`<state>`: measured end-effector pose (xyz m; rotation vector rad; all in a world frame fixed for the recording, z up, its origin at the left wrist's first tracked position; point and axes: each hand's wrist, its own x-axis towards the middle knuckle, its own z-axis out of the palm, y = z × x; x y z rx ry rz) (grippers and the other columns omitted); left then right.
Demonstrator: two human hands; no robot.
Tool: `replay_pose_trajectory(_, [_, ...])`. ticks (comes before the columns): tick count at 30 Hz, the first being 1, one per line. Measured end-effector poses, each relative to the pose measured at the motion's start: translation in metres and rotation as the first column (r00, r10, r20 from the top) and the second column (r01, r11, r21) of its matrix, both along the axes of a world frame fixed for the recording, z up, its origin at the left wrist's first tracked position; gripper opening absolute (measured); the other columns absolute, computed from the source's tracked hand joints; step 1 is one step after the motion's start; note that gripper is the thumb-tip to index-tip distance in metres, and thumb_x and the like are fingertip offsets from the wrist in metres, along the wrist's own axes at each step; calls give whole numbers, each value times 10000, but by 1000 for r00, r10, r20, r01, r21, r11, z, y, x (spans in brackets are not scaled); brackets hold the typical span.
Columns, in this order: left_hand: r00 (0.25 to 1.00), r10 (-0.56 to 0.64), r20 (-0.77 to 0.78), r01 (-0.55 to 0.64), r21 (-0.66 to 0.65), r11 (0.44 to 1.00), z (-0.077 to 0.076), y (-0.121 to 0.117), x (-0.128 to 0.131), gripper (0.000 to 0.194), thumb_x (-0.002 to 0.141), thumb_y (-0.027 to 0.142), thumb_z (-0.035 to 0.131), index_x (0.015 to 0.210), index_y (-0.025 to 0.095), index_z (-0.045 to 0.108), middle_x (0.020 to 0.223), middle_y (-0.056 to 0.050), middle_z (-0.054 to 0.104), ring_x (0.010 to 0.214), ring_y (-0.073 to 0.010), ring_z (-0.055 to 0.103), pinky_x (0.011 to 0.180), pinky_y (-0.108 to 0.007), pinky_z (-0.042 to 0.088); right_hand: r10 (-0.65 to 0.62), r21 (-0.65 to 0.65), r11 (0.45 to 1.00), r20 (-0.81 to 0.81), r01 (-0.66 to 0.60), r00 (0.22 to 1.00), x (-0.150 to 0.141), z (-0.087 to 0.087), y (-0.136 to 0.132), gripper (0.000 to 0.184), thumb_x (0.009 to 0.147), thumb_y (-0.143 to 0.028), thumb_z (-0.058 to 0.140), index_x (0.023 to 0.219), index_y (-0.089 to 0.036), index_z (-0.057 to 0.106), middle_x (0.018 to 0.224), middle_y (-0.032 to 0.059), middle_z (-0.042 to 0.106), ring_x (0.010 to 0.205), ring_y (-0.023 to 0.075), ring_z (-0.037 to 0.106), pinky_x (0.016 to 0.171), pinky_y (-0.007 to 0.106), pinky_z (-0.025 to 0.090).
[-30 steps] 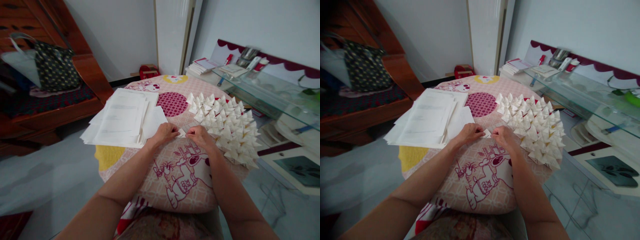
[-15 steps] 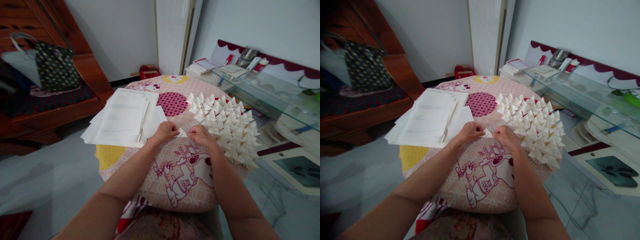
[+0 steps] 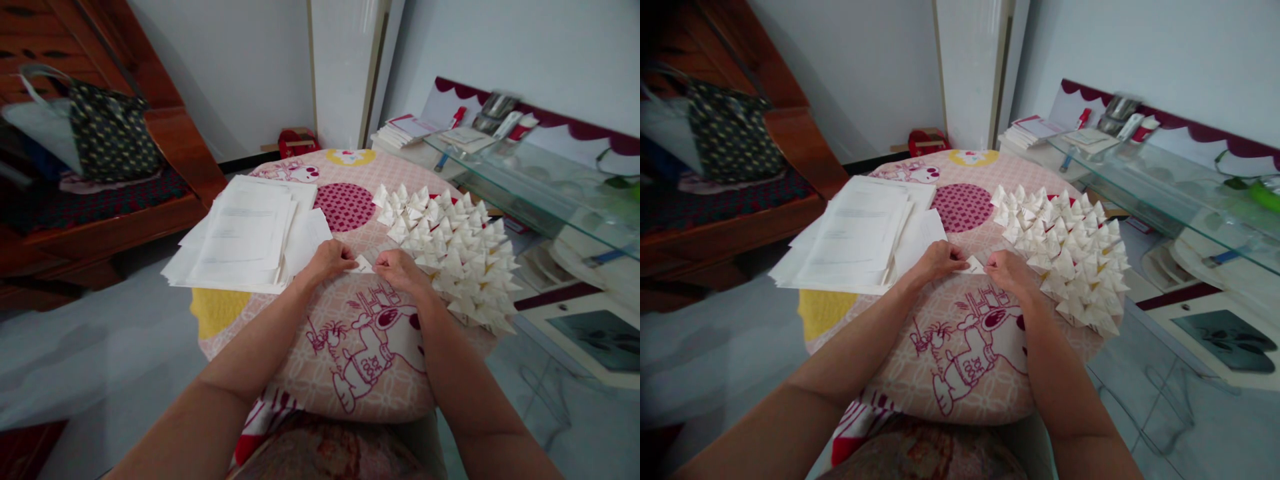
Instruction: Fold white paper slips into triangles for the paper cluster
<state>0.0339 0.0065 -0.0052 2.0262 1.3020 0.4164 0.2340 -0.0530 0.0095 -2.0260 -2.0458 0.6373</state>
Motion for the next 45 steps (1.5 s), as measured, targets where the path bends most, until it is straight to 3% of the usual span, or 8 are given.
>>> replay_pose_trajectory(9, [999,-25,-48,27,54,998,-2,1,1,172,728,298,695,644,151,723,568,31,603,579,-104,504,592,-241,334,-6,-13,1000,110,7,994,-11,12,0,165,884,-197,616,860,-155,773,771,61,719,729,173,611,633,259,365])
replay_pose_trajectory(20, [988,-15,-153,33,114,993,-3,1,7,132,746,246,688,691,145,752,605,8,615,605,-127,508,609,-256,341,-44,-10,999,105,45,993,-12,6,1,183,876,-196,608,889,-156,786,794,80,739,724,177,625,638,269,374])
replay_pose_trajectory(25, [992,-21,-128,39,142,989,-8,3,6,86,731,225,707,707,144,723,631,17,605,615,-125,497,620,-257,358,-86,2,996,95,86,992,-13,4,2,164,867,-216,642,894,-156,791,825,88,748,773,189,644,675,273,397])
replay_pose_trajectory(29, [997,-77,-18,79,182,980,-13,3,2,155,720,167,712,873,141,706,774,-1,652,686,-140,547,663,-257,421,-106,6,994,62,106,992,-11,1,2,161,846,-204,637,865,-165,792,789,72,736,746,184,639,662,269,402])
replay_pose_trajectory(32, [974,-217,70,189,283,940,-15,-2,0,267,742,73,627,986,145,707,901,-39,678,803,-160,601,763,-272,483,-121,5,993,17,121,993,-10,-1,2,162,836,-216,637,868,-167,788,748,54,719,702,173,620,631,264,392])
replay_pose_trajectory(36, [905,-411,106,348,370,861,-18,-6,-1,298,798,18,503,900,152,749,928,-69,689,875,-164,638,854,-291,514,-146,11,989,-13,146,989,-9,-1,2,147,822,-239,660,846,-164,784,731,46,707,694,168,609,621,260,388])
replay_pose_trajectory(45, [897,-439,-56,428,360,829,-18,-3,-4,375,779,-12,499,907,172,800,995,-73,713,910,-173,665,854,-282,518,-200,-30,979,10,200,980,-15,4,3,196,791,-368,760,852,-183,783,764,52,717,708,175,616,606,265,382])
